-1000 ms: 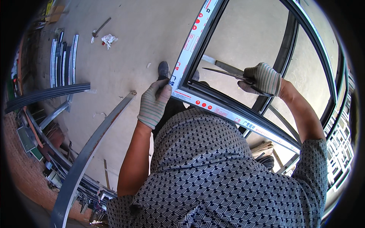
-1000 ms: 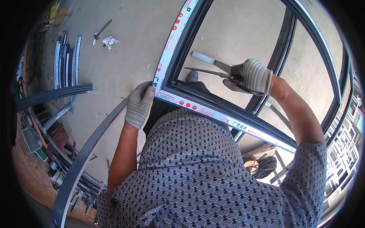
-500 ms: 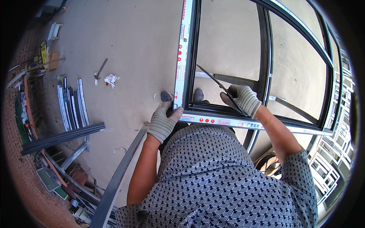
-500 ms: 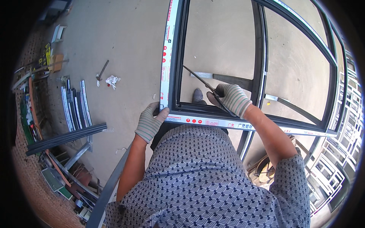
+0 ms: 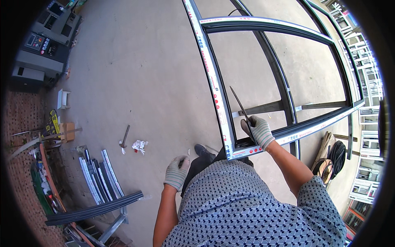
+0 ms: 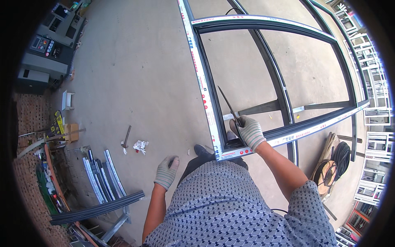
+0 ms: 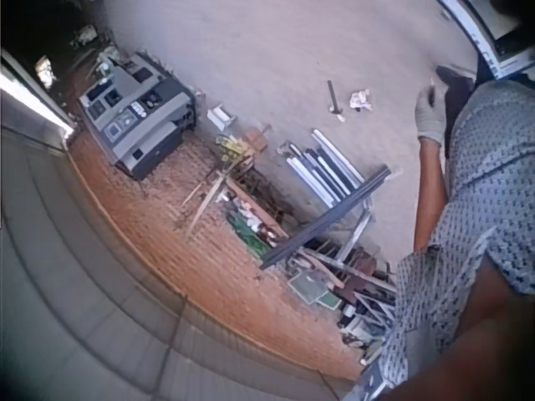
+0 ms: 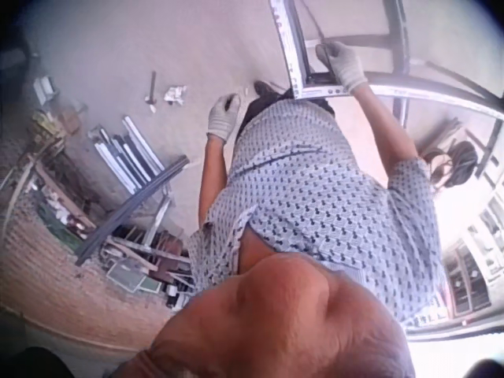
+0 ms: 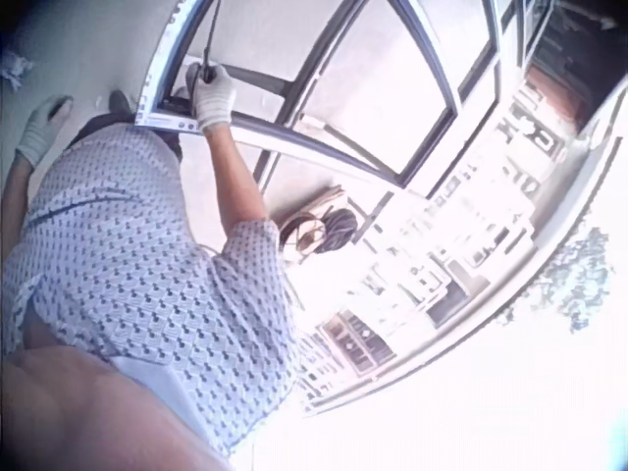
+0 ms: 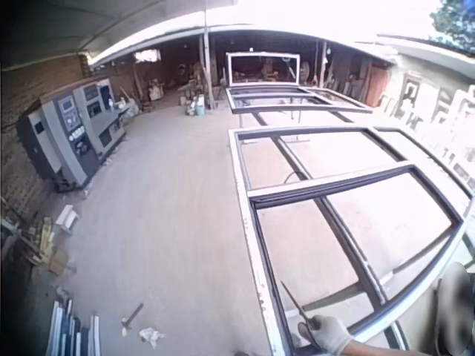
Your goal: The person installs a black rubber seal into the groove of a metal window frame. They press the seal into place along the frame's edges and use shears to trim the excess material at the corners.
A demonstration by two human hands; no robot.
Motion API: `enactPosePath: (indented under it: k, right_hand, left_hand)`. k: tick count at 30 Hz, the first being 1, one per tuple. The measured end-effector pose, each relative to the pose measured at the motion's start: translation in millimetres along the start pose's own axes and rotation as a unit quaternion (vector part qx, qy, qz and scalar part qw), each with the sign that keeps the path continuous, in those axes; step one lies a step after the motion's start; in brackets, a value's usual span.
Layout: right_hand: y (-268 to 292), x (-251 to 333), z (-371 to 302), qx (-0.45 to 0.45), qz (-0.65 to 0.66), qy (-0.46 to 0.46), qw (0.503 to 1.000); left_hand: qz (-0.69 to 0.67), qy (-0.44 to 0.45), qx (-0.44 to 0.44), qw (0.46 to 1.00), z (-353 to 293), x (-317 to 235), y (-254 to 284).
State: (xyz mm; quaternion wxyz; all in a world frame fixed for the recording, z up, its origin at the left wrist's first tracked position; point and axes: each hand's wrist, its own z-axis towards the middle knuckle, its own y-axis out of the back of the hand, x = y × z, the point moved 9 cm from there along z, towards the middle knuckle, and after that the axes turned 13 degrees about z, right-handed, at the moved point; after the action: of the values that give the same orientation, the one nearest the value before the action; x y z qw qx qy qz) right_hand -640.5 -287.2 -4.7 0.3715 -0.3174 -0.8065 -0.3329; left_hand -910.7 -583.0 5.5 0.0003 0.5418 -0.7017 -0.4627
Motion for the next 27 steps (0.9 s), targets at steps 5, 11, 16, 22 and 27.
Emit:
enactPosePath:
  k: [5,11,16,22,27]
  right_hand:
    - [-24,7,-11,-0.061,0.072,-0.016,0.995]
    - [-56,-5,-6,-0.097,0.163,-0.032,0.981]
    - [-66,-14,-6,-0.140,0.165,-0.087,0.972]
    - [-59,9,-19,-0.182,0.061,-0.079,0.978]
    - [-59,19,-24,-0.179,0.038,-0.107,0.977]
  left_hand:
    - [0.009,0.045,-0.023,0.999,-7,62,65]
    - [-0.015,0.020,-0.010,1.000,22,97,82]
    - [-0.017,0.010,0.021,1.000,52,96,100]
    - [0.017,-0.007,0.052,0.998,117,108,131]
    - [0.086,0.014,0.090,0.992,172,97,171]
